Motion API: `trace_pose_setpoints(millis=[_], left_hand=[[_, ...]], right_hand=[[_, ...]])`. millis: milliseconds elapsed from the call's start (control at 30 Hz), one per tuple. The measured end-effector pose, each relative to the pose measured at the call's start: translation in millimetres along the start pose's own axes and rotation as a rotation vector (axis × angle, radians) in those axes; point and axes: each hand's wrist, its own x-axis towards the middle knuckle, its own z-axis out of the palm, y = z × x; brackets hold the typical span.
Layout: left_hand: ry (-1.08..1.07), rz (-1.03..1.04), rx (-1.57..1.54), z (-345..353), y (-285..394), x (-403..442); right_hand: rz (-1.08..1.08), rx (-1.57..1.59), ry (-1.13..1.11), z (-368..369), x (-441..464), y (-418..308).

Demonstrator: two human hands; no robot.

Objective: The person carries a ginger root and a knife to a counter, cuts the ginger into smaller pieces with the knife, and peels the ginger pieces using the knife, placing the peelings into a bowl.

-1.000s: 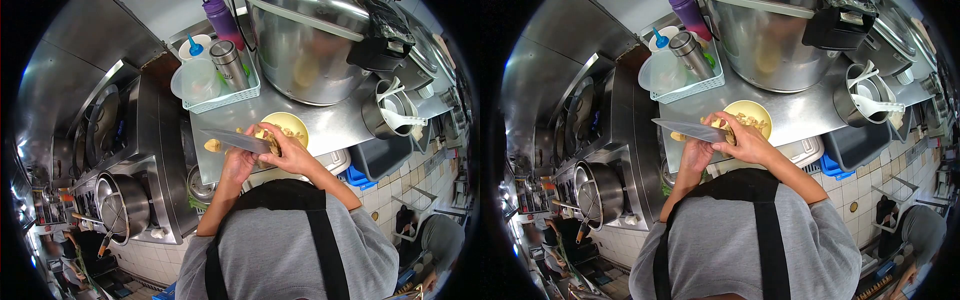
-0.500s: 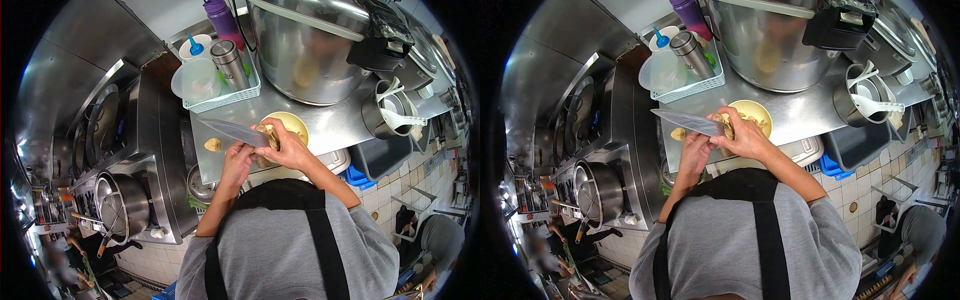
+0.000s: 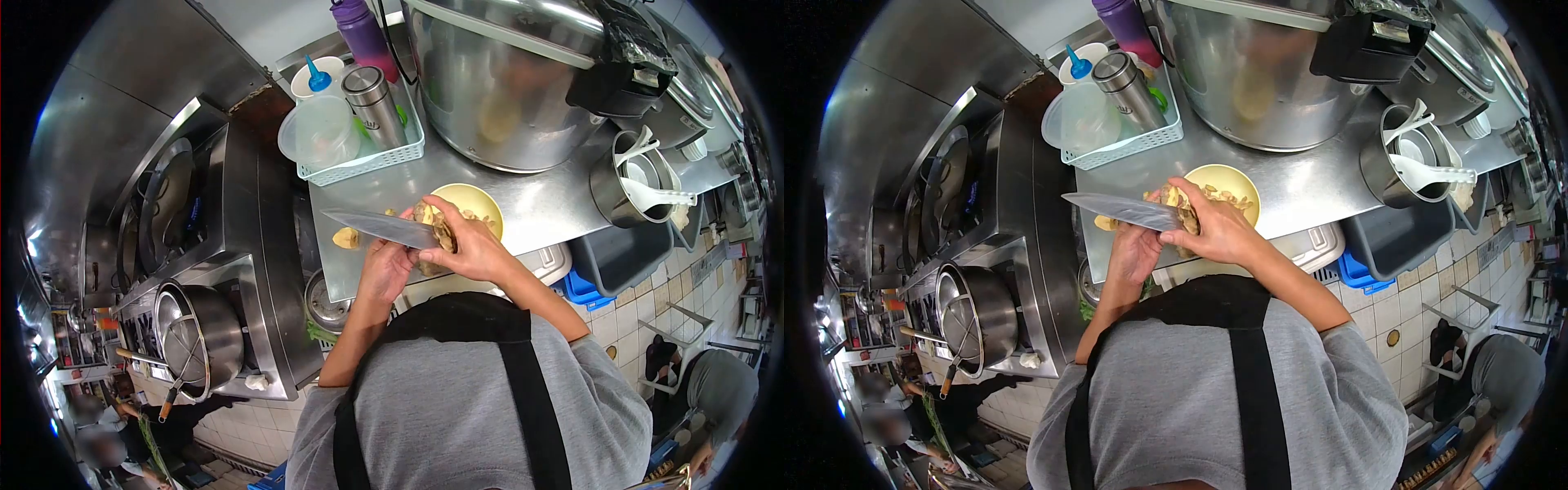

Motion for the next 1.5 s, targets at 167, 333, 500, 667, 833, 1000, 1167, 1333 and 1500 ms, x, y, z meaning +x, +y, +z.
trace_pose_setpoints(millis=[167, 333, 500, 667, 833, 1000, 1167, 1333, 1500], left_hand=[[-0.053, -0.055, 0.003, -9, -5, 0], [0.0, -0.054, 0.011, 3, 2, -2], [0.043, 0.022, 0.111, 12, 7, -4], [0.081, 0.054, 0.227, 18, 10, -9], [0.085, 0.036, 0.272, 22, 9, -11], [-0.001, 0.01, 0.227, 12, 2, -11], [-0.056, -0.051, 0.184, 1, 3, -8], [-0.04, -0.131, 0.148, 17, 12, -17], [-0.062, -0.103, -0.001, 8, 14, -12]], right_hand=[[0.118, 0.024, 0.006, -3, 7, -1], [0.11, 0.158, 0.052, -4, 15, 22], [-0.015, -0.066, -0.038, 1, 1, 8], [0.042, -0.11, -0.128, -7, 1, -3], [0.098, -0.129, -0.07, -3, 4, -6], [0.023, 0.118, 0.048, 1, 9, 2], [0.17, 0.067, 0.014, -2, 10, -3], [0.298, 0.474, 0.055, 0, 17, 31], [0.369, 0.622, -0.017, -8, 9, 26]])
